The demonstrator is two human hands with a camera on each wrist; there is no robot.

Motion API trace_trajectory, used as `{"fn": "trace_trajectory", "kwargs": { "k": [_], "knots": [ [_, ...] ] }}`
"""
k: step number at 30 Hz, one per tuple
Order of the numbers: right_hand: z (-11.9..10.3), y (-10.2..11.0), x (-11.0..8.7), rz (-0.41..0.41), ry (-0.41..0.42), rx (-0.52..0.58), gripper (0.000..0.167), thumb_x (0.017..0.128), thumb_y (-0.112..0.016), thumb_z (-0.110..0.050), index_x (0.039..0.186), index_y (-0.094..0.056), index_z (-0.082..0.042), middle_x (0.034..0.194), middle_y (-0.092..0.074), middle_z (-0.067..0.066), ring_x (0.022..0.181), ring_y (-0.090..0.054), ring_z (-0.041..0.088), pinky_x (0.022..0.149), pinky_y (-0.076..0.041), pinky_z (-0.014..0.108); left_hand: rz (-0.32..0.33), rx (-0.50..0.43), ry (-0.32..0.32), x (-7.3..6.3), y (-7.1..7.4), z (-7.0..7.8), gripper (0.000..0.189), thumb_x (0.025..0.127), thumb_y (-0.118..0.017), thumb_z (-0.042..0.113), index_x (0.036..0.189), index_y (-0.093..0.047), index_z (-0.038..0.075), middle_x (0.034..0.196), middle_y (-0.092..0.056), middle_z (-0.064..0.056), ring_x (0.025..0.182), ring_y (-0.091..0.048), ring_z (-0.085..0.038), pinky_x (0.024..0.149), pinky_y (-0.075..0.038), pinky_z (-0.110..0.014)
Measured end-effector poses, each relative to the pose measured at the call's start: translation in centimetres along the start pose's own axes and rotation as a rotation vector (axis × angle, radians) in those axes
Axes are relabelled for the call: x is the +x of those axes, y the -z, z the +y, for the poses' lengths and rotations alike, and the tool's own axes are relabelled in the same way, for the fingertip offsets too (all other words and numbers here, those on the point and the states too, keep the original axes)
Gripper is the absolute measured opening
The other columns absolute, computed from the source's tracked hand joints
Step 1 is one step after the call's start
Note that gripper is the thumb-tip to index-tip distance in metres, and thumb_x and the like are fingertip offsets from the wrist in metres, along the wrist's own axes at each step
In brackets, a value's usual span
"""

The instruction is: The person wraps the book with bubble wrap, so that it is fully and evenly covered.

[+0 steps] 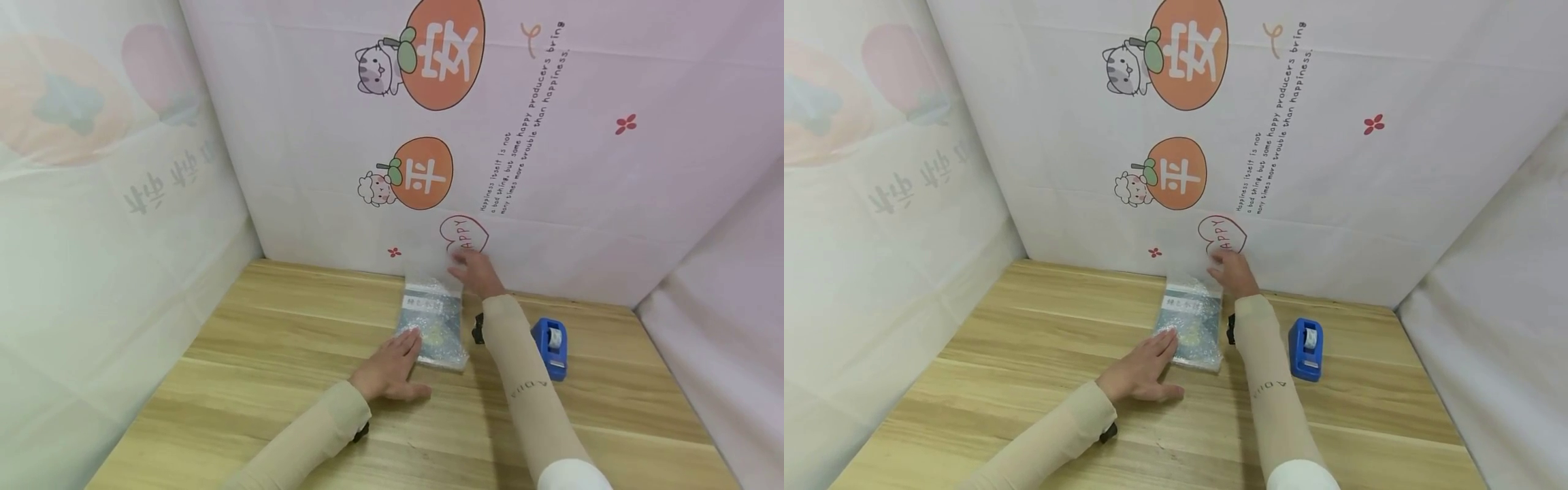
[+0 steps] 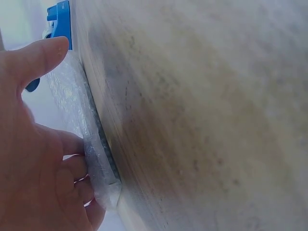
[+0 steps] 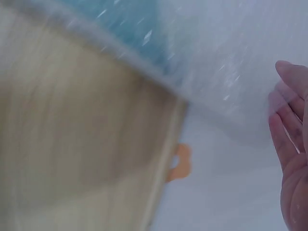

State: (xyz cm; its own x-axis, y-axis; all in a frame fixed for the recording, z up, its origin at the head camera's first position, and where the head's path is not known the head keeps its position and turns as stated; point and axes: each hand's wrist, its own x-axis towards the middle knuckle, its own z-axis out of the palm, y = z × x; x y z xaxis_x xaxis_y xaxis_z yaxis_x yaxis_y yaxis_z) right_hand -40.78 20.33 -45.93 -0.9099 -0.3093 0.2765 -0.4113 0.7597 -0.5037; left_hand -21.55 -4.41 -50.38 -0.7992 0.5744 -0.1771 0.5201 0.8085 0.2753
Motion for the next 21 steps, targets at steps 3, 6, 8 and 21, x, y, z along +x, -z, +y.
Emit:
{"fn": "trace_trajectory", "kwargs": {
  "k": [3,6,8,21],
  "knots": [
    [-1.7,0.3,0.6,0.007,0.067,-0.058,0.036,0.096,-0.076,-0.008,0.126,-0.069,0.009,0.127,-0.072,0.027,0.118,-0.068,0.042,0.109,-0.054,0.054,0.002,0.000,-0.007,0.1,-0.2,0.1,0.105,0.097,-0.055,0.070,0.169,-0.018,0.003,0.179,-0.009,-0.012,0.167,-0.012,-0.027,0.138,-0.015,-0.042],
    [-3.0,0.5,1.3,-0.005,0.113,-0.087,0.031,0.096,-0.076,-0.007,0.123,-0.071,0.007,0.123,-0.075,0.025,0.115,-0.070,0.040,0.106,-0.056,0.053,0.004,0.000,-0.012,0.2,-0.1,0.2,0.105,0.097,-0.055,0.070,0.169,-0.018,0.003,0.179,-0.009,-0.013,0.167,-0.013,-0.027,0.137,-0.015,-0.042],
    [-3.7,0.5,1.8,-0.038,0.121,-0.102,0.027,0.097,-0.075,-0.006,0.122,-0.073,0.005,0.122,-0.076,0.022,0.115,-0.071,0.038,0.106,-0.057,0.051,0.008,-0.006,-0.014,0.1,0.0,0.2,0.105,0.097,-0.056,0.069,0.168,-0.019,0.002,0.179,-0.011,-0.013,0.167,-0.014,-0.028,0.137,-0.016,-0.042],
    [-6.4,1.3,0.4,-0.110,0.256,-0.153,0.012,0.099,-0.072,-0.003,0.107,-0.081,0.000,0.102,-0.082,0.014,0.093,-0.078,0.025,0.085,-0.066,0.042,-0.001,-0.039,-0.006,-0.1,0.3,-0.1,0.104,0.097,-0.057,0.068,0.168,-0.020,0.002,0.179,-0.011,-0.012,0.167,-0.012,-0.028,0.138,-0.015,-0.043]
  ]
}}
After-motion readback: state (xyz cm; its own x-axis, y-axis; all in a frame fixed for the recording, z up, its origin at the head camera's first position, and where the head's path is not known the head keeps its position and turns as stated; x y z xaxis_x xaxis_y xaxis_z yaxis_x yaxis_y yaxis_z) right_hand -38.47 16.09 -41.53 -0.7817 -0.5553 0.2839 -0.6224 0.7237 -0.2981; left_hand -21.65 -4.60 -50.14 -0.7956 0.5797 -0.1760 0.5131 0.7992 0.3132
